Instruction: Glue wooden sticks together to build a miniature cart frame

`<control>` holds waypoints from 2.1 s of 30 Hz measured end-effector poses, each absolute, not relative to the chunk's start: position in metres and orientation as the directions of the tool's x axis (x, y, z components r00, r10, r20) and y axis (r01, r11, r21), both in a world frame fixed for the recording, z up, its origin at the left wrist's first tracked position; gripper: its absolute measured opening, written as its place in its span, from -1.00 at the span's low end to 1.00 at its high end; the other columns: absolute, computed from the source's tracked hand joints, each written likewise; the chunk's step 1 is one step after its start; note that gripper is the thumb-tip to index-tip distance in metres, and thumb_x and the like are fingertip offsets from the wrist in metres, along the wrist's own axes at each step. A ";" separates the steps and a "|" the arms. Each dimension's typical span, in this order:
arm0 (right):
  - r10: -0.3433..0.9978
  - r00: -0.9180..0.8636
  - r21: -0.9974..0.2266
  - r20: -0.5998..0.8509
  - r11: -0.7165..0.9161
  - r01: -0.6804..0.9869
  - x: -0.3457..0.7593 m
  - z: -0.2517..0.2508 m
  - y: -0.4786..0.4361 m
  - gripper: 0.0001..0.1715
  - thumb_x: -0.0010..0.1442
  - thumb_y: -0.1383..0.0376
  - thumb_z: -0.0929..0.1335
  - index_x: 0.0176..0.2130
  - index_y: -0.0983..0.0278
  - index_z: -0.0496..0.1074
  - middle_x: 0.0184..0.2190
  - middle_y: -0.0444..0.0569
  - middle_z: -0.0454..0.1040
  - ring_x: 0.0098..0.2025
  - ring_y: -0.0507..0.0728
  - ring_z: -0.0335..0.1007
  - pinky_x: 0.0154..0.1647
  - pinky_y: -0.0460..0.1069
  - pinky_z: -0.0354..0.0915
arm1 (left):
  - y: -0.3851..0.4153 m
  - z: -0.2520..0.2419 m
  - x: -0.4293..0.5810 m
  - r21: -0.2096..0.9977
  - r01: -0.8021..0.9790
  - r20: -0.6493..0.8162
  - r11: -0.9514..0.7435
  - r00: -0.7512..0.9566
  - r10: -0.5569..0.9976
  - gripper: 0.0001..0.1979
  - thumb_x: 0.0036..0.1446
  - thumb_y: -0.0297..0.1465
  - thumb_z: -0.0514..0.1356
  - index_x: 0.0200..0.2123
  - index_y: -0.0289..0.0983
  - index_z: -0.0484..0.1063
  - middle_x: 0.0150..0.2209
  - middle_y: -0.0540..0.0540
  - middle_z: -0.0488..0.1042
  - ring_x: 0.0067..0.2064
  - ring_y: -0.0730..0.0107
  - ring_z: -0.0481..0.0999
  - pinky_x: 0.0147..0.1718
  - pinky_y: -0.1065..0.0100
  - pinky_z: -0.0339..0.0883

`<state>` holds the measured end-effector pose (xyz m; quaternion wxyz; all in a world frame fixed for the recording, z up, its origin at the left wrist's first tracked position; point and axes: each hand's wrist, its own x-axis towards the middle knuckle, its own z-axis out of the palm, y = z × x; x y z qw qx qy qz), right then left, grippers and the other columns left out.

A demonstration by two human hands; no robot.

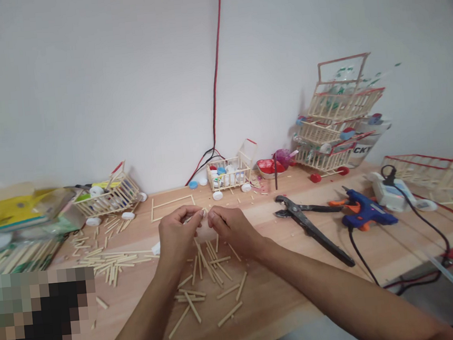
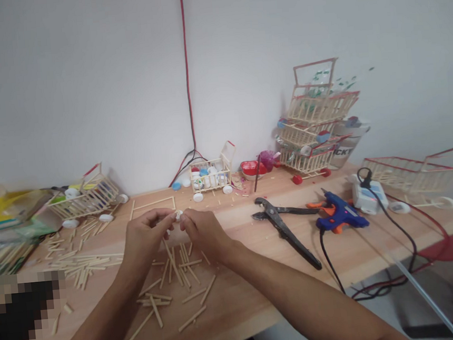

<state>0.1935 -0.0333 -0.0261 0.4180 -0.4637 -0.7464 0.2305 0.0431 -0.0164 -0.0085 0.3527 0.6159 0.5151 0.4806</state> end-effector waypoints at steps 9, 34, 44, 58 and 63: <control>0.887 -0.220 -0.731 0.406 0.460 0.504 0.194 -0.028 -0.032 -0.67 0.31 0.33 0.14 -0.46 0.28 0.29 -0.55 -0.18 0.29 -0.46 -0.01 0.20 -0.40 -0.12 0.02 | -0.016 -0.010 0.042 0.924 0.310 0.234 -0.223 0.003 0.972 -0.79 -0.06 -0.29 0.26 -0.40 -0.32 0.53 -0.58 0.02 0.45 -0.62 0.52 0.33 -0.62 0.47 0.21; 0.874 -0.215 -0.687 0.436 0.478 0.548 0.193 -0.036 -0.030 -0.67 0.32 0.32 0.14 -0.46 0.28 0.28 -0.56 -0.18 0.29 -0.46 -0.01 0.21 -0.39 -0.12 0.02 | -0.016 -0.011 0.042 0.919 0.329 0.222 -0.216 0.018 0.975 -0.78 -0.05 -0.29 0.25 -0.41 -0.34 0.53 -0.60 0.02 0.43 -0.62 0.51 0.33 -0.61 0.46 0.20; 0.875 -0.219 -0.685 0.432 0.476 0.551 0.193 -0.036 -0.030 -0.66 0.32 0.32 0.14 -0.45 0.28 0.30 -0.55 -0.17 0.31 -0.46 0.00 0.22 -0.38 -0.12 0.03 | -0.014 -0.010 0.042 0.937 0.294 0.190 -0.187 0.018 0.982 -0.76 -0.10 -0.27 0.27 -0.40 -0.35 0.54 -0.57 -0.01 0.48 -0.63 0.52 0.33 -0.63 0.46 0.20; 0.897 -0.173 -0.743 0.408 0.436 0.508 0.192 -0.034 -0.032 -0.64 0.32 0.29 0.14 -0.40 0.28 0.38 -0.52 -0.16 0.35 -0.43 0.00 0.26 -0.37 -0.12 0.07 | -0.011 -0.014 0.040 0.950 0.247 0.186 -0.191 0.043 0.982 -0.74 -0.12 -0.26 0.28 -0.40 -0.34 0.55 -0.57 -0.01 0.48 -0.62 0.51 0.33 -0.64 0.46 0.22; 0.907 -0.151 -0.774 0.393 0.415 0.478 0.192 -0.031 -0.032 -0.71 0.28 0.31 0.18 -0.39 0.29 0.39 -0.51 -0.16 0.37 -0.43 0.00 0.27 -0.39 -0.13 0.08 | -0.011 -0.013 0.040 0.945 0.264 0.190 -0.192 0.032 0.981 -0.75 -0.11 -0.27 0.29 -0.40 -0.34 0.55 -0.59 0.01 0.47 -0.63 0.50 0.34 -0.63 0.46 0.22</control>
